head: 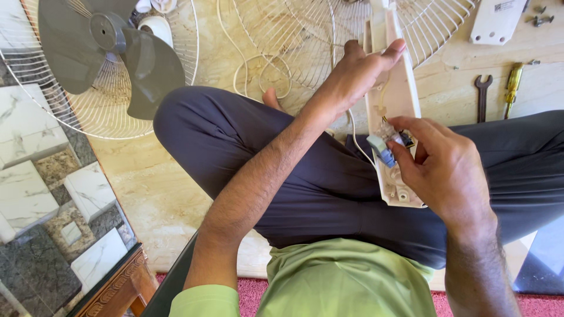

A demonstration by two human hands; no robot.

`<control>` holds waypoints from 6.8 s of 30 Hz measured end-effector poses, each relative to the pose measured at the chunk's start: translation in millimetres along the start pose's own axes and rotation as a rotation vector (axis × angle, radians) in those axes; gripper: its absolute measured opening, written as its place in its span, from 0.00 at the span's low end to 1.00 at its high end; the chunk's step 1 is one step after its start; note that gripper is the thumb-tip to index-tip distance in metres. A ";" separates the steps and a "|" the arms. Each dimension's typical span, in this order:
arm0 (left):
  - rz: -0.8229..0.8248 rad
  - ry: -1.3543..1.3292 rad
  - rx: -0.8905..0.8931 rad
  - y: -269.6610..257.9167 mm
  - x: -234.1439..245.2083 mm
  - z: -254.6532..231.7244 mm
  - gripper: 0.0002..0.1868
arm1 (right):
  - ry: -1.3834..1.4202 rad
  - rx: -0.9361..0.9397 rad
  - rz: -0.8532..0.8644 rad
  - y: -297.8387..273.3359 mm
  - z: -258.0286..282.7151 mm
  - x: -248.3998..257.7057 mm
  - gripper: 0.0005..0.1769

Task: The person sits on the floor and works on the internal wiring of an electric fan's control box. They use a screwdriver to connect wires to a switch module, then wipe the fan's plastic housing with a cloth before continuing to adjust the wiring.

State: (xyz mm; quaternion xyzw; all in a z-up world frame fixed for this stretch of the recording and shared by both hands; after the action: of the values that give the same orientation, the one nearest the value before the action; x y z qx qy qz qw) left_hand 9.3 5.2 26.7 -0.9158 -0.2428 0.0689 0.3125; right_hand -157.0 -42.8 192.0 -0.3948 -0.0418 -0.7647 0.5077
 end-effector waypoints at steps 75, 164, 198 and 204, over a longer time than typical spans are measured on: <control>0.035 0.279 0.015 -16.5 11.8 -11.4 0.66 | -0.501 0.075 0.136 31.6 19.2 -11.5 0.19; -0.099 0.522 -0.235 -77.4 31.4 -33.3 0.23 | -0.770 0.433 -0.098 59.9 -0.5 -31.2 0.09; -0.288 -0.225 -0.061 -36.8 -19.1 14.4 0.24 | -0.131 0.357 -0.306 60.5 -30.3 -36.0 0.25; -0.293 -0.236 -0.105 -44.9 -13.0 7.7 0.24 | 0.044 0.257 -0.307 58.7 -7.2 -44.9 0.24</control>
State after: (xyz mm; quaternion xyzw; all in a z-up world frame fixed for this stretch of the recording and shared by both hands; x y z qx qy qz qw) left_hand -22.3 33.9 47.4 -0.8712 -0.4118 0.1168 0.2405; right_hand -105.8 -41.0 138.3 -0.2990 -0.1878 -0.8299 0.4320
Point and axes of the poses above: each hand's wrist, its own y-axis towards the middle knuckle, its own x-axis out of the back of the hand, z = x × y, the point moved 1 cm from there along y, towards the middle knuckle, and after that the axes turned 4 degrees about y, right-handed, at the moved point
